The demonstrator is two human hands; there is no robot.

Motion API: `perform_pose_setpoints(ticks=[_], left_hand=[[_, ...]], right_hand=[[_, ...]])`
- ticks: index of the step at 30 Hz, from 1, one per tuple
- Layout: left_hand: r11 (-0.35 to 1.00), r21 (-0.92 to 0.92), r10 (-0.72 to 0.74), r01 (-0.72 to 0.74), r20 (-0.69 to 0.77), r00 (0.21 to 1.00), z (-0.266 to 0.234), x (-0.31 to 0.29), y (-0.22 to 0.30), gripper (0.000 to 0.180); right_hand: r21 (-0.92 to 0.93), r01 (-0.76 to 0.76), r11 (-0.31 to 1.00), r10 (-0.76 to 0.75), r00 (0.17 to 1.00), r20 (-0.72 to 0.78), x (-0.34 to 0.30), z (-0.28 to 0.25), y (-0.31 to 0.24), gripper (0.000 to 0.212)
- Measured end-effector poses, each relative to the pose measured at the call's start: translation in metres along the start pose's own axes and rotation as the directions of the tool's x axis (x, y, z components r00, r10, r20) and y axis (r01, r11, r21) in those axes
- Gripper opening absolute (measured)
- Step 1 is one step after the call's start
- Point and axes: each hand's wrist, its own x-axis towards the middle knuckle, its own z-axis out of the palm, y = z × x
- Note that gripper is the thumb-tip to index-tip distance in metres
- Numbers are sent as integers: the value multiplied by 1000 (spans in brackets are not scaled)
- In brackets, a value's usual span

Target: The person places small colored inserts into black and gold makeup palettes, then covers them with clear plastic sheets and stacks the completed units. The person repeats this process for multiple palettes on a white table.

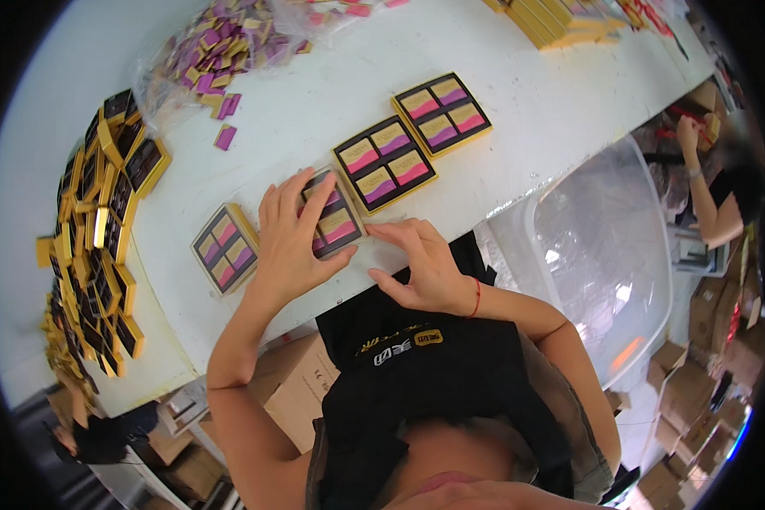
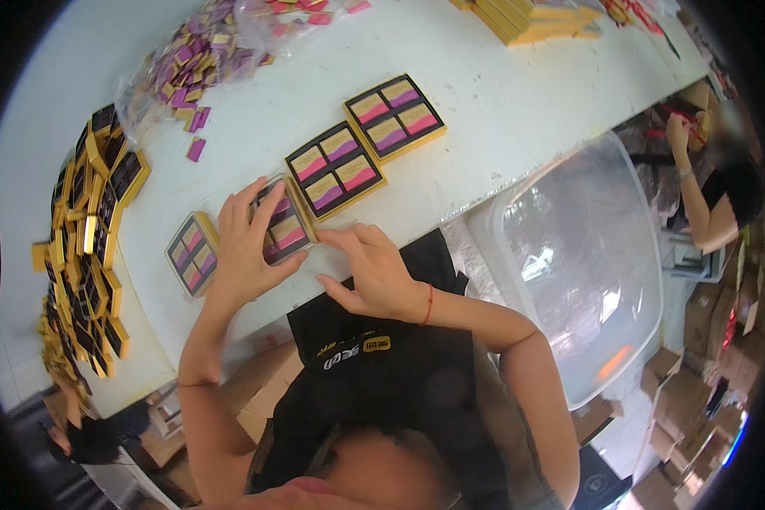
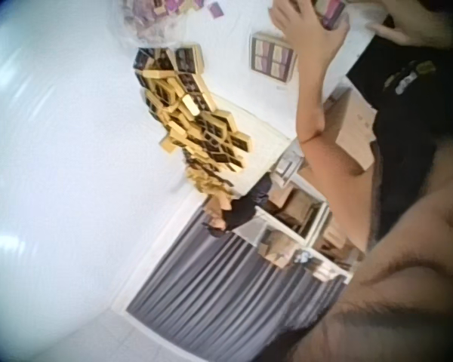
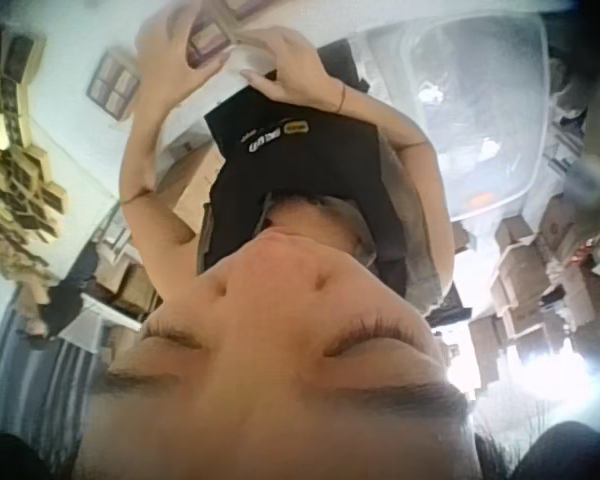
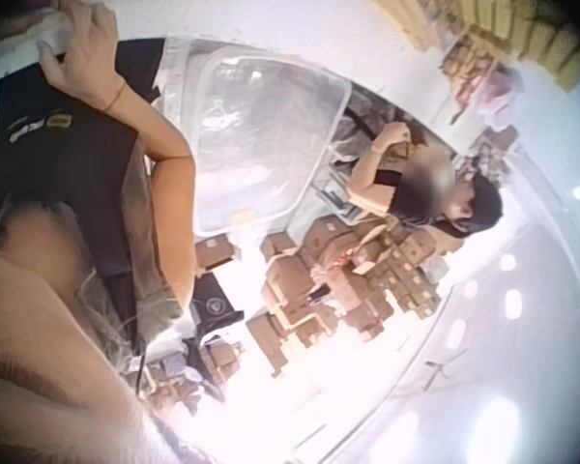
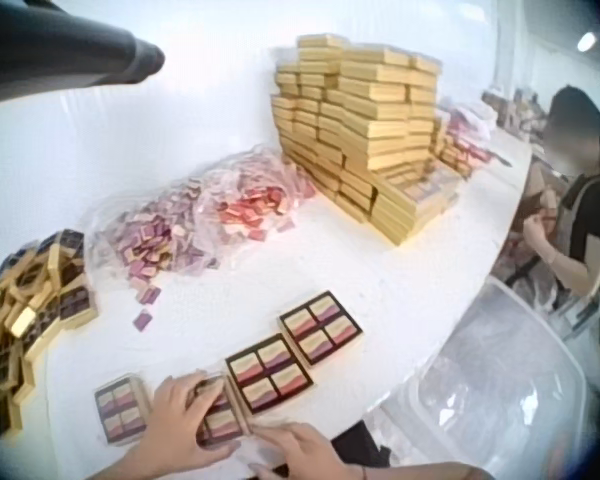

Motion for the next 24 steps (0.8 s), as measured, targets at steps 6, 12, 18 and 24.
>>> perform_pose_setpoints(ticks=[6, 12, 18, 24], left_hand=[[993, 113, -1, -18, 167, 986, -1, 3, 0, 96], [951, 309, -56, 23, 98, 994, -8, -14, -39, 84], [967, 250, 49, -53, 21, 999, -17, -14, -25, 80], [852, -433, 397, -294, 170, 902, 52, 35, 121, 65]], right_hand=[[92, 34, 995, -33, 999, -11, -10, -1, 10, 57], [-211, -128, 969, -22, 805, -593, -87, -134, 82, 20], [-534, -846, -6, 832, 292, -472, -291, -237, 171, 100], [-509, -850, 137, 859, 358, -367, -353, -190, 158, 124]])
